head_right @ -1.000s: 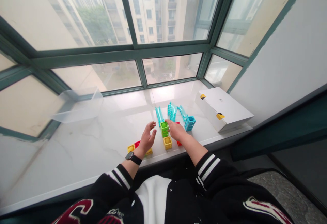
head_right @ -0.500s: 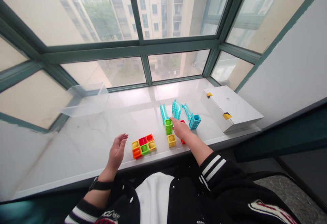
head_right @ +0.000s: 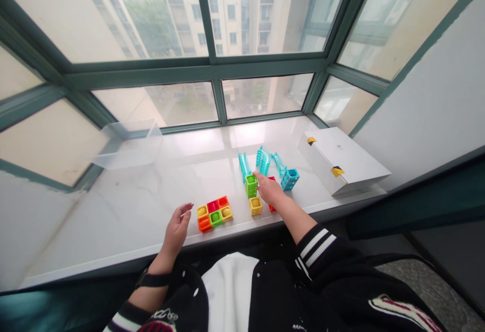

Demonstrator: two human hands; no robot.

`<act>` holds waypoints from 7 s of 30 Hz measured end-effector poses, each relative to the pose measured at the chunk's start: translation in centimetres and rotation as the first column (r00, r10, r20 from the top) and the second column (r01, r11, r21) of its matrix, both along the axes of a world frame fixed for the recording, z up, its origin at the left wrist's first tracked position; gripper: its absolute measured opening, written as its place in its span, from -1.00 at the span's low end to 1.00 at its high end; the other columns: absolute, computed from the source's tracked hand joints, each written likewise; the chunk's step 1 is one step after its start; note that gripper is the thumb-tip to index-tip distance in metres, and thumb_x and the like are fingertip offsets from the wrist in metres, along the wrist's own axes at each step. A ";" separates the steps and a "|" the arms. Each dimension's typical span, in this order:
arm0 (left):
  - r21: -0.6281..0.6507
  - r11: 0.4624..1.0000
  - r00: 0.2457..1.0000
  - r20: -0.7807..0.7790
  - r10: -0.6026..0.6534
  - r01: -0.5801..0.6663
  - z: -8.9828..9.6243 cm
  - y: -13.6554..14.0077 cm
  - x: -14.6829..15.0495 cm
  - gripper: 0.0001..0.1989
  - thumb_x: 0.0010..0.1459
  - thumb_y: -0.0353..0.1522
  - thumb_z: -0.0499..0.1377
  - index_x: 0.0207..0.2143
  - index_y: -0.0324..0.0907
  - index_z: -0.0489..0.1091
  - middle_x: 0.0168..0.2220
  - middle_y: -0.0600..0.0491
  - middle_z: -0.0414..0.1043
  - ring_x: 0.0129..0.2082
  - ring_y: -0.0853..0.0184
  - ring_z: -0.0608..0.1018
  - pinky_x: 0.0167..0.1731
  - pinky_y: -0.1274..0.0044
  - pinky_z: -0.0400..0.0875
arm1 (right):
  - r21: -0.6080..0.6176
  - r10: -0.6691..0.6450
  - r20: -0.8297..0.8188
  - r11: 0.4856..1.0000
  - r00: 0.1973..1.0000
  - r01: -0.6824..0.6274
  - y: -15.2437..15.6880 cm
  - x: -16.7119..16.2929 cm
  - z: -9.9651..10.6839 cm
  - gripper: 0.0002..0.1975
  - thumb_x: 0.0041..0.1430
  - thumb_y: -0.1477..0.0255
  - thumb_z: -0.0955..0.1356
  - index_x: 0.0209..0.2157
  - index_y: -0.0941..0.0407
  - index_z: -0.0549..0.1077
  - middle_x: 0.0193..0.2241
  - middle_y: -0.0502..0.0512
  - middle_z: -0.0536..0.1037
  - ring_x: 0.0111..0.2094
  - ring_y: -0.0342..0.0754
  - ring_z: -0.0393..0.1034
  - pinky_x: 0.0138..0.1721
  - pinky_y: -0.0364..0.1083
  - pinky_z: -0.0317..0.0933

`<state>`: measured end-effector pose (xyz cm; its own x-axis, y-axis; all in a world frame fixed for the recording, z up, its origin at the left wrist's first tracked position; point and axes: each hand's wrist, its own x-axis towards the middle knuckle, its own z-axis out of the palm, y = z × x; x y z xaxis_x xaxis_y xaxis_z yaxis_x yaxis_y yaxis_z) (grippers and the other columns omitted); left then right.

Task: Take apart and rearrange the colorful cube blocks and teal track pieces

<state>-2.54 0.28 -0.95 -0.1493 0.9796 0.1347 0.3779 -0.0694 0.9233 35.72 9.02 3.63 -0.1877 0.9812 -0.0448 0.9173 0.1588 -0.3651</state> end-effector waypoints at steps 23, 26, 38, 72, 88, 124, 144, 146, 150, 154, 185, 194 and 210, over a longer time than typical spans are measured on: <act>-0.096 0.995 1.000 0.006 -0.017 0.018 -0.6 -0.3 0.1 -0.53 0.36 0.00 0.08 0.08 -0.11 0.45 0.15 -0.13 0.54 0.21 0.05 0.53 0.17 0.17 0.45 | 0.020 0.020 -0.007 1.000 1.000 -0.020 -0.1 -0.3 0.7 -0.34 0.34 0.48 0.39 0.40 -0.02 0.19 0.31 0.21 0.45 0.16 0.21 0.51 0.07 0.09 0.41; -0.093 0.995 1.000 0.000 -0.017 0.017 -0.9 -0.2 0.0 -0.53 0.36 0.01 0.08 0.09 -0.10 0.45 0.15 -0.13 0.53 0.21 0.05 0.52 0.18 0.16 0.45 | 0.029 0.030 -0.020 0.999 0.999 -0.029 -0.1 0.0 0.6 -0.29 0.32 0.48 0.40 0.42 -0.01 0.16 0.30 0.23 0.46 0.17 0.23 0.50 0.05 0.11 0.43; -0.065 0.998 1.000 -0.013 -0.007 0.007 -1.8 -0.4 -0.2 -0.53 0.36 0.00 0.09 0.10 -0.10 0.46 0.15 -0.14 0.52 0.20 0.04 0.53 0.16 0.15 0.47 | 0.267 0.157 -0.330 0.961 0.931 -0.067 -5.4 2.2 0.9 -0.67 0.36 0.36 0.37 0.13 0.04 0.49 0.03 0.19 0.61 -0.04 0.08 0.56 0.05 0.09 0.46; -0.096 0.967 0.931 -0.263 -0.254 0.236 -3.9 -1.2 0.3 -0.27 0.09 -0.19 0.41 0.29 -0.04 0.30 0.43 -0.15 0.15 0.45 -0.03 0.24 0.43 0.06 0.14 | 0.295 0.506 -0.317 0.857 0.803 -0.423 -7.9 -7.9 1.9 -0.70 0.34 0.46 0.40 0.08 0.02 0.57 0.04 0.19 0.61 0.10 0.10 0.48 0.18 0.12 0.38; -0.091 0.966 0.935 -0.244 -0.256 0.241 -4.1 -1.2 0.0 -0.31 0.12 -0.21 0.38 0.29 -0.01 0.32 0.42 -0.14 0.20 0.45 0.01 0.26 0.43 0.08 0.14 | 0.052 0.504 -0.094 0.864 0.859 -0.501 -8.2 -12.0 -2.7 -0.48 0.21 0.42 0.50 0.21 0.11 0.52 0.36 0.33 0.37 0.40 0.30 0.20 0.38 0.25 0.18; -0.033 0.967 0.903 -0.351 -0.250 0.255 -3.6 -0.8 0.1 -0.49 0.15 -0.26 0.39 0.16 -0.02 0.46 0.29 -0.11 0.27 0.35 0.01 0.37 0.36 0.11 0.30 | -0.062 0.491 0.031 0.870 0.871 -0.489 -9.8 -14.8 -2.2 -0.20 0.22 0.27 0.49 0.44 -0.07 0.22 0.53 0.26 -0.02 0.52 0.38 -0.17 0.47 0.34 -0.24; 0.033 0.998 0.921 -0.389 -0.028 0.044 -5.1 -0.7 -3.8 -0.20 0.01 -0.03 0.46 0.24 -0.07 0.31 0.35 -0.22 0.08 0.33 -0.12 0.31 0.31 -0.03 0.30 | -0.048 0.472 0.029 0.881 0.881 -0.471 -9.9 -15.0 -3.2 -0.17 0.22 0.28 0.49 0.46 -0.05 0.19 0.53 0.30 -0.03 0.52 0.43 -0.20 0.47 0.38 -0.26; 0.052 0.999 0.937 -0.349 0.016 0.002 -5.0 -0.6 -4.3 -0.26 0.06 0.00 0.40 0.21 -0.09 0.32 0.30 -0.21 0.13 0.31 -0.08 0.35 0.27 0.01 0.37 | -0.042 0.472 0.032 0.881 0.881 -0.471 -10.0 -15.0 -3.2 -0.16 0.22 0.27 0.49 0.46 -0.04 0.19 0.54 0.31 -0.05 0.52 0.43 -0.20 0.47 0.37 -0.27; 0.065 0.992 0.951 -0.284 0.121 -0.107 -4.7 -0.1 -4.7 -0.43 0.14 0.01 0.30 0.06 -0.12 0.35 0.12 -0.16 0.30 0.11 0.02 0.51 0.15 0.09 0.51 | -0.033 0.470 0.041 0.883 0.882 -0.469 -10.0 -15.1 -3.2 -0.15 0.21 0.28 0.49 0.47 -0.02 0.17 0.53 0.32 -0.04 0.52 0.43 -0.20 0.47 0.37 -0.27; 0.020 0.976 0.935 -0.281 0.216 -0.219 -4.1 0.3 -4.5 -0.58 0.12 -0.01 0.26 -0.14 -0.09 0.35 -0.07 -0.07 0.38 -0.09 0.06 0.59 0.05 0.10 0.56 | -0.036 0.472 0.042 0.882 0.881 -0.471 -10.0 -15.0 -3.1 -0.16 0.22 0.29 0.47 0.47 -0.04 0.16 0.54 0.30 -0.04 0.52 0.42 -0.20 0.47 0.37 -0.27; 0.068 0.963 0.878 0.398 -0.265 0.260 6.7 -2.1 8.6 -0.59 0.31 -0.09 0.29 0.07 -0.09 0.35 0.09 -0.13 0.53 0.06 0.11 0.64 0.04 0.26 0.60 | 0.308 0.289 -0.710 0.948 0.642 -0.086 -10.0 -10.2 4.1 -0.44 0.34 0.33 0.43 0.32 -0.01 0.33 0.12 0.21 0.55 -0.01 0.06 0.58 0.08 0.10 0.50; 0.076 0.911 0.901 0.133 -0.413 0.406 5.7 -0.1 13.3 -0.65 0.32 -0.13 0.27 0.06 -0.06 0.37 0.01 -0.07 0.55 -0.01 0.17 0.65 0.07 0.25 0.59 | 0.261 0.163 -0.706 0.965 0.689 0.039 -10.8 -4.5 3.7 -0.54 0.29 0.31 0.45 0.20 0.01 0.46 0.05 0.19 0.59 -0.09 0.07 0.60 0.02 0.10 0.54; -0.024 0.865 0.791 -0.390 -0.470 0.502 0.2 3.5 17.4 -0.46 0.12 -0.25 0.44 0.12 -0.08 0.39 0.08 -0.12 0.52 0.11 0.00 0.58 0.13 0.14 0.49 | 0.177 -0.006 -0.758 0.960 0.652 0.216 -10.0 3.3 1.5 -0.50 0.23 0.39 0.44 0.20 0.03 0.47 0.12 0.19 0.59 0.03 0.11 0.60 0.14 0.15 0.50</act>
